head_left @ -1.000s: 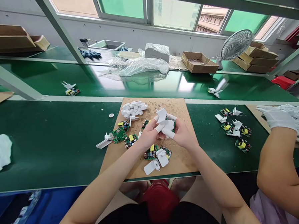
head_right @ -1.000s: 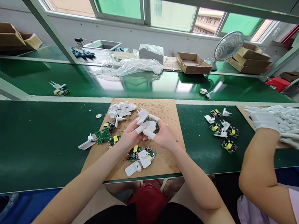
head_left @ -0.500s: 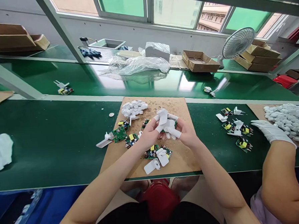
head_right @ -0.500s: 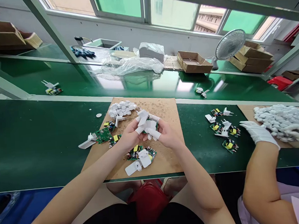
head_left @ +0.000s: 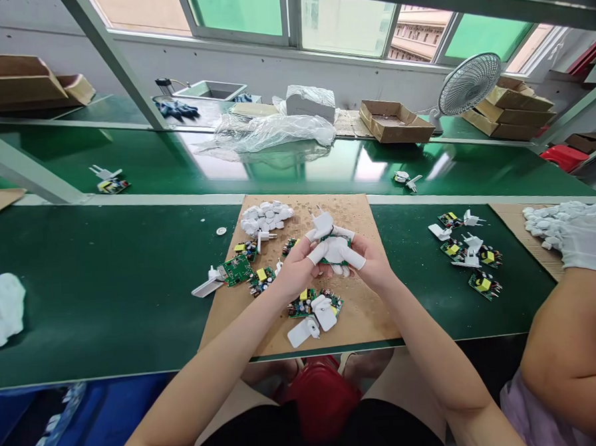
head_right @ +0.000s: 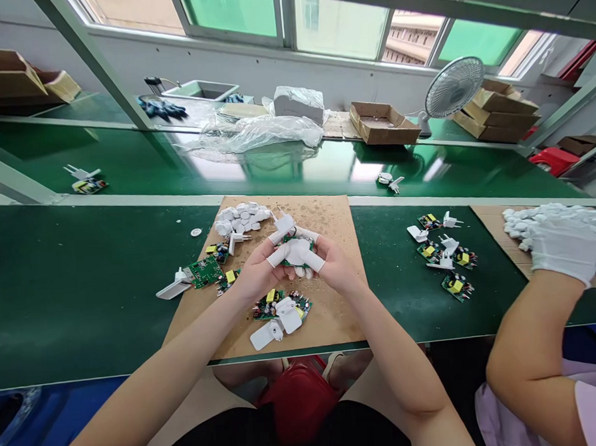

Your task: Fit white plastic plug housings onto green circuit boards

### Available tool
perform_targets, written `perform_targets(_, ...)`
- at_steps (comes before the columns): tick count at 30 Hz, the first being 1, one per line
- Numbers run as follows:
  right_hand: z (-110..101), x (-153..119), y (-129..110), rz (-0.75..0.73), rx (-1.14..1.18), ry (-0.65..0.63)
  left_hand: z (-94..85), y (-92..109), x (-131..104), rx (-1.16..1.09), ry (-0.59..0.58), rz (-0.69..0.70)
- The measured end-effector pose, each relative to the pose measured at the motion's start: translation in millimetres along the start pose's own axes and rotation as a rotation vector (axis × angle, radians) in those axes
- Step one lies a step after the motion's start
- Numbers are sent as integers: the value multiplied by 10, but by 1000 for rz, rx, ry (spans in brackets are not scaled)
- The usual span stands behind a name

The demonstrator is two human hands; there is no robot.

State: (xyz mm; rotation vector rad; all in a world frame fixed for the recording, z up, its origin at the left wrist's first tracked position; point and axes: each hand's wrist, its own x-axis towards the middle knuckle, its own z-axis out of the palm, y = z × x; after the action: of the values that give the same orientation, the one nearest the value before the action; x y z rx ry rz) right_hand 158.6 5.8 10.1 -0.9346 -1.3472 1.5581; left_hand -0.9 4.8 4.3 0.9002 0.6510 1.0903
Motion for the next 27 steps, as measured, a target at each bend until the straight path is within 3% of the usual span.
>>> perform_targets(4,-5,0,12,5,9,-3,-5,-2,10,-22,-29,-7)
perform_targets(11,-16,-37,-37,-3,24,-21,-31,-61,14,144,-56,56)
perform_targets(17,3,-28,-25,-17,-7,52,-30,-42,-10,135,-84,36)
perform_targets(27,146,4,-45,25,-7,179,48,-40,-20,234,-23,40)
